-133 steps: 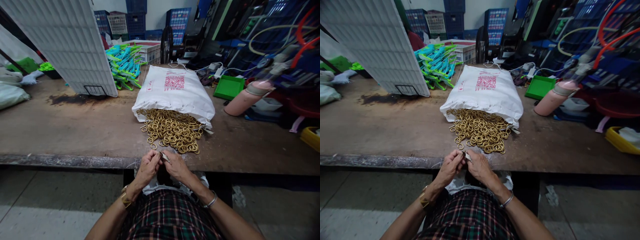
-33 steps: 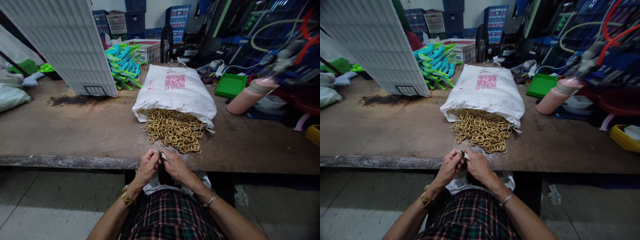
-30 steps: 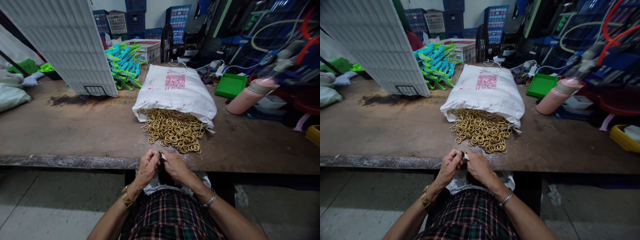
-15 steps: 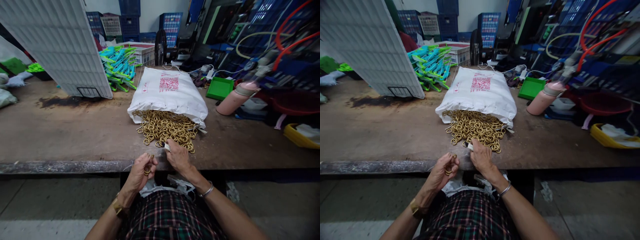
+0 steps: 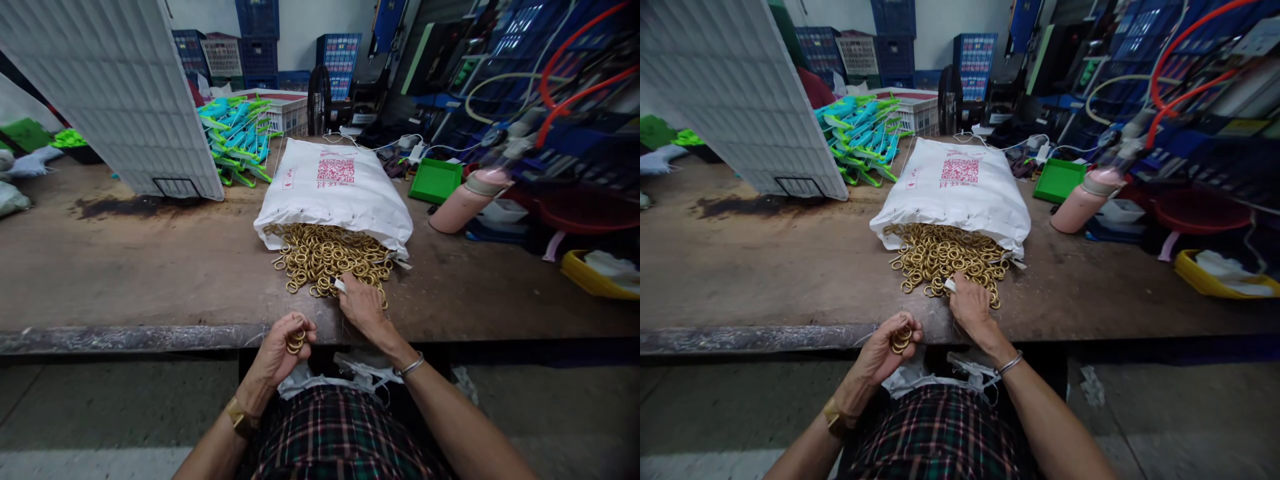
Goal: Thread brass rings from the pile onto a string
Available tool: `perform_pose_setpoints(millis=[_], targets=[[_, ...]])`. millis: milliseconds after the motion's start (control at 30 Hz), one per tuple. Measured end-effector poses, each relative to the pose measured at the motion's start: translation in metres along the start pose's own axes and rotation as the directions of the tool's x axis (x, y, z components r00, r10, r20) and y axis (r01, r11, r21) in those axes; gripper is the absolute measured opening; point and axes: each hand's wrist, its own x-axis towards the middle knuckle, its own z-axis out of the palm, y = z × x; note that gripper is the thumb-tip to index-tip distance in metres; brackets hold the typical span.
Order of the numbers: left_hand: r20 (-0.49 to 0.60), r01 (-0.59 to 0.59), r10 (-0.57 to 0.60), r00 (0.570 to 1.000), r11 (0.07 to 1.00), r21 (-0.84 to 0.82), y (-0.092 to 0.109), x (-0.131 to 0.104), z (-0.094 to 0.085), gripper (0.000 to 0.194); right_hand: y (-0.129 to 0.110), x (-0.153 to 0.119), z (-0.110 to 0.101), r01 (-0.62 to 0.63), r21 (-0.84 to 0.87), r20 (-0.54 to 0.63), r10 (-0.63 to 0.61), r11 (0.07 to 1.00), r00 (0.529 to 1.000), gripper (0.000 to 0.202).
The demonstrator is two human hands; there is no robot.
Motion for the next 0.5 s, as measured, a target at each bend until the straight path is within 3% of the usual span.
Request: perform_pose_setpoints(millis=[200,333,500], targets=[[-0.010,0.001,0.000,1.000,1.000,0.008,-0.006,0.006,0.000,0.021,0.006,0.000,0.005,0.034,0.094,-0.058,-0.028,0.995,0.998,0.017],[0.002,-0.012,0.011,1.000,0.999,0.038,-0.006,0.011,0.003,0.023,0.008,-0.003,0.011,0.072,0.258,-0.128,-0.040,0.964,0.991,0.016],[-0.022,-0.057,0.060,0.998,0.991,0.118,-0.004,0.021,0.013,0.028,0.006,-0.012,0.005,0.187,0.569,-0.181,-0.101,0.801,0.978,0.027]])
